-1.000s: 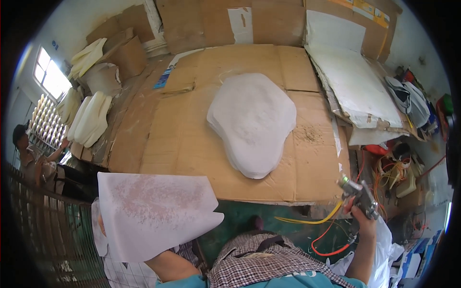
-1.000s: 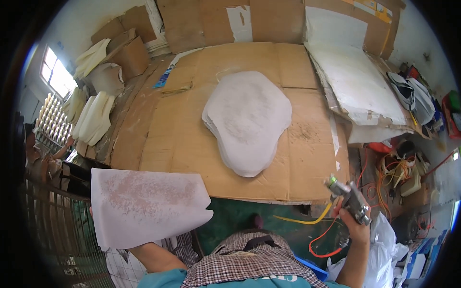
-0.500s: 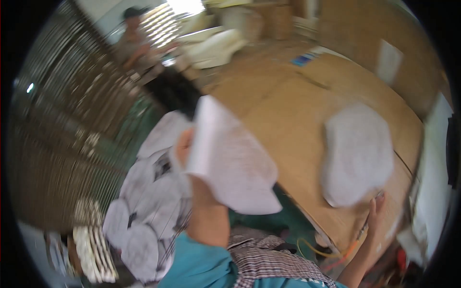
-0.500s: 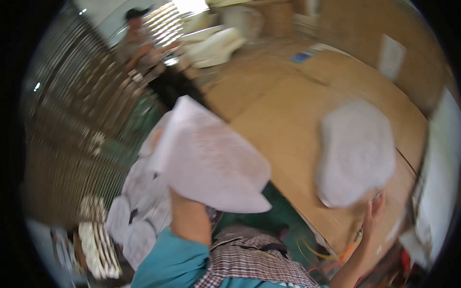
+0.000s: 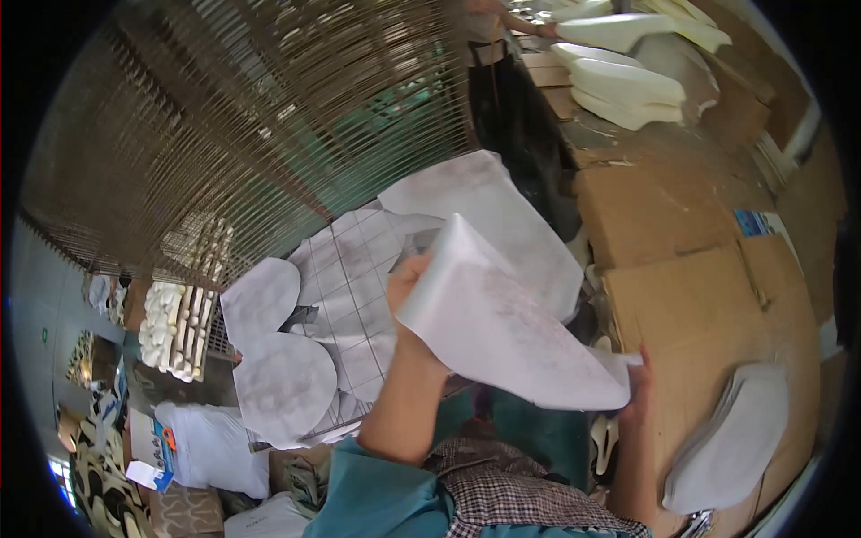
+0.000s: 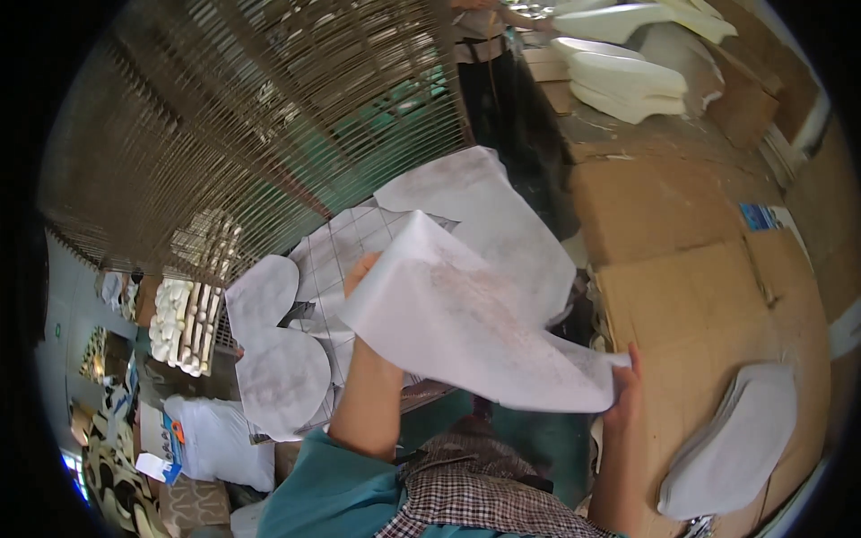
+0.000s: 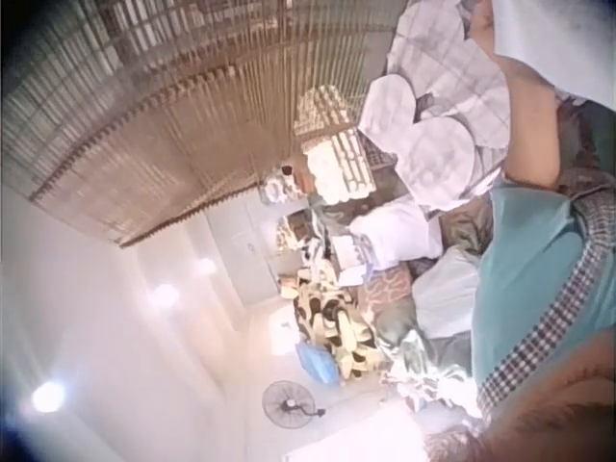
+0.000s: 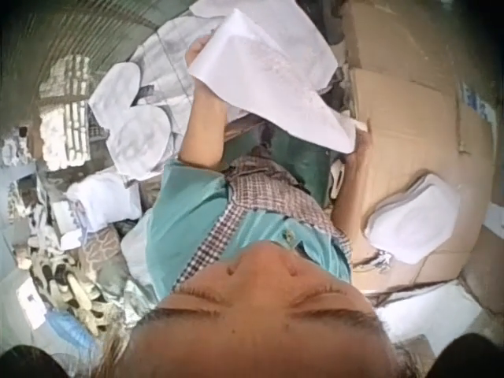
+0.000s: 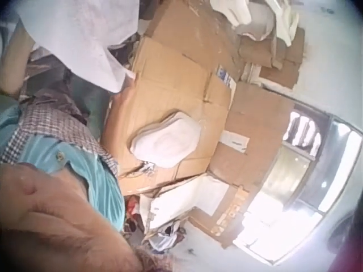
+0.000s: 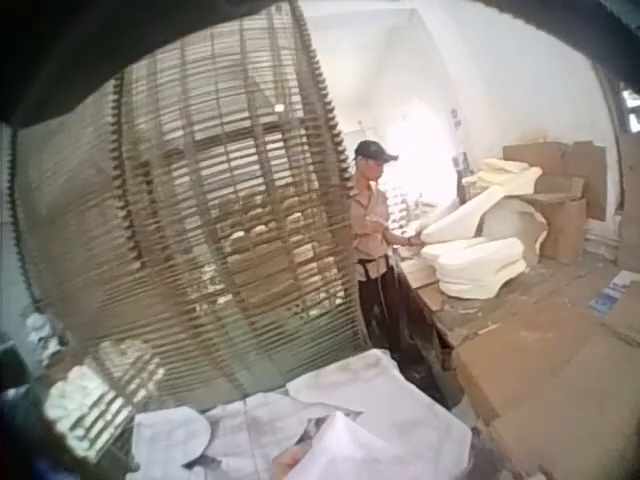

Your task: Applying adhesive to foam pads with a spray gun and placing them on a drying rack.

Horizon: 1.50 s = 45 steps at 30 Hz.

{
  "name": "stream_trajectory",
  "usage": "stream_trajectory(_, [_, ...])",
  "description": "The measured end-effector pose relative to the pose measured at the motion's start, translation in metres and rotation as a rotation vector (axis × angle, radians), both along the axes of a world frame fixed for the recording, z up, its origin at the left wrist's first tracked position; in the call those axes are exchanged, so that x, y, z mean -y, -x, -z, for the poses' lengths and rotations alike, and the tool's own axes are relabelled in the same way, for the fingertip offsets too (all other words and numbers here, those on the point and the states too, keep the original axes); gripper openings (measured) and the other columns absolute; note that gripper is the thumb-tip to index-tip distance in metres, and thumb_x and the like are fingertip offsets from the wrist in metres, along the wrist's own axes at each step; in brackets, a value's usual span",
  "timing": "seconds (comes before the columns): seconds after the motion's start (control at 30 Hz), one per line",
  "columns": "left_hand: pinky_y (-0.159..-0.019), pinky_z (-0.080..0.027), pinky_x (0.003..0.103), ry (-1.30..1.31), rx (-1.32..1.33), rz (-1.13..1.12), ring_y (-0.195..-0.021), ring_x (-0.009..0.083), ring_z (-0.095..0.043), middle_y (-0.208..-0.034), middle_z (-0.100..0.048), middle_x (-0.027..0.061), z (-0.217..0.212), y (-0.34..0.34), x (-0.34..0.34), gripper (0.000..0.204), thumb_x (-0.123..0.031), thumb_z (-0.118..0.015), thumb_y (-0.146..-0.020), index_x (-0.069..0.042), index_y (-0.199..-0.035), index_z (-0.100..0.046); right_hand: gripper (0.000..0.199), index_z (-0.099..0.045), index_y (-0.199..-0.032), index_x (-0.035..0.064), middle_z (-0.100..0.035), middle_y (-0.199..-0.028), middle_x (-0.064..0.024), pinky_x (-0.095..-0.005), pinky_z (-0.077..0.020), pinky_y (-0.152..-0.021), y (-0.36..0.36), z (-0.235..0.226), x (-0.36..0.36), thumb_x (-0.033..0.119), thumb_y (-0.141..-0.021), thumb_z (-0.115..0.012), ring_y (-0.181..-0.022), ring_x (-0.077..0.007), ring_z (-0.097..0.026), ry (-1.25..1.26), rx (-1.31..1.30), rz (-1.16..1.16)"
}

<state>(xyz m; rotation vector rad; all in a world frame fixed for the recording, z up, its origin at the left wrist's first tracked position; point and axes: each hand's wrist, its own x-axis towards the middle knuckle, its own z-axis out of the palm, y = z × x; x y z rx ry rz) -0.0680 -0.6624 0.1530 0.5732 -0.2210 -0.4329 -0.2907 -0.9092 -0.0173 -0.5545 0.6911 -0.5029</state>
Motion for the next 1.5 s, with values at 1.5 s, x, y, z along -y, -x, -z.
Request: stream_trajectory(1.5, [-0.062, -0.045, 0.022, -0.935, 0.15, 1.089, -0.071, 0.0128, -0.058, -0.085, -0.059, 0.0071, 0.239, 0.222, 0.258, 0.029, -0.006, -0.055, -0.077, -0.001, -0.106, -0.051, 0.021, -0.053, -0.078, 0.0048, -0.051, -0.079, -0.0104, -0.037, -0.0453, -0.062, 0.287, 0.032, 0.061, 0.012, -0.063, -0.065, -0.078, -0.0281, -0.051, 1.444, -1.652, -0.017])
